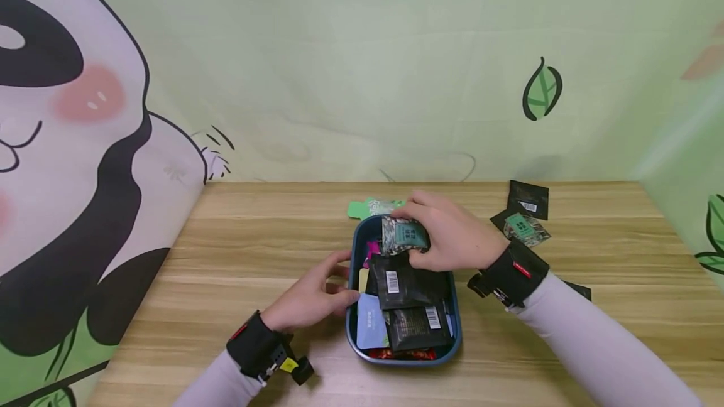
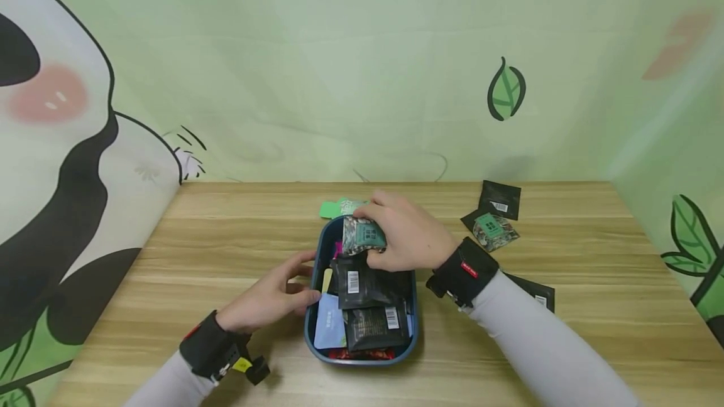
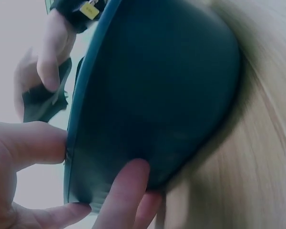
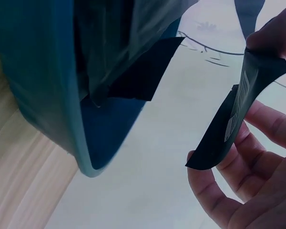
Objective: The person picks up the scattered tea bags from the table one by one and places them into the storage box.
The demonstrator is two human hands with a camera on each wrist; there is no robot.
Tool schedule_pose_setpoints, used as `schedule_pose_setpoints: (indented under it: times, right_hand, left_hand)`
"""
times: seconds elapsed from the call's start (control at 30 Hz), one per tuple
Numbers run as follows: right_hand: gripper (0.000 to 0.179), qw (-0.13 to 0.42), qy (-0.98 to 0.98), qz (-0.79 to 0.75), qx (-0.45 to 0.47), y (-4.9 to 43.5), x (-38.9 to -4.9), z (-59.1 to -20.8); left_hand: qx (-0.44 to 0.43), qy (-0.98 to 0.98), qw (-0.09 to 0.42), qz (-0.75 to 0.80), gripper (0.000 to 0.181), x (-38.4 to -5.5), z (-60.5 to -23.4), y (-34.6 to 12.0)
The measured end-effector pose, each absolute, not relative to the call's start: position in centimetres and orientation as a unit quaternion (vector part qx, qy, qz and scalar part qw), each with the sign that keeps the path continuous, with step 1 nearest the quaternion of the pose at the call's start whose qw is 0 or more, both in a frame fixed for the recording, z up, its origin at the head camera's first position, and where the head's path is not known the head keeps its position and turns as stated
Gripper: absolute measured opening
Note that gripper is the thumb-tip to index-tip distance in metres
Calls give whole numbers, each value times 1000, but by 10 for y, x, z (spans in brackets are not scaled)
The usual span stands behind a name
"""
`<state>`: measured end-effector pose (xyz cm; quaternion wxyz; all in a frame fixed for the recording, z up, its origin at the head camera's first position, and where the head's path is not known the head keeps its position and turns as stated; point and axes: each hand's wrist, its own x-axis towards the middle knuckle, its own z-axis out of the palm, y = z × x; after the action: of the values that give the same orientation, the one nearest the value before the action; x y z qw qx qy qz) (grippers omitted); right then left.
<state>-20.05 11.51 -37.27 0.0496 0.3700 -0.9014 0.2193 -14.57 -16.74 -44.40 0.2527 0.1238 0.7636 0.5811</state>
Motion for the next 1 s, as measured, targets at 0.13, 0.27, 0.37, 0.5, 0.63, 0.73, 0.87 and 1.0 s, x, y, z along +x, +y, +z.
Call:
schedule_pose_setpoints:
  times: [0.13, 0.27, 0.37, 0.5, 0.63, 0.73, 0.87, 1.0]
  right_hand:
    - [58, 36, -902, 218, 370, 112, -211, -376]
    - [60, 27, -905, 215, 367, 110, -219, -379]
    - [71, 10, -907, 201, 370, 111, -221, -380]
    - [102, -34, -912, 179, 368, 120, -216, -382]
    - [115, -54, -916, 188, 350, 141, -201, -384]
    - [116, -46, -919, 189, 342, 165, -190, -386]
    - [115, -28, -928, 170, 331, 205, -175, -395]
    - [108, -16, -936, 154, 315, 248, -156, -412]
  left_hand:
    - [118, 760, 253, 587, 76, -146, -445, -167]
    - [112, 757, 254, 591, 76, -146, -446, -168]
    - [110, 756, 256, 592, 76, -146, -445, -167]
    - [109, 757, 256, 590, 76, -145, -445, -166]
    - [110, 758, 252, 592, 77, -145, -445, -165]
    - [112, 756, 248, 595, 78, -145, -446, -165]
    - [113, 757, 247, 594, 78, -145, -447, -165]
    - [111, 760, 247, 591, 77, -145, -447, -165]
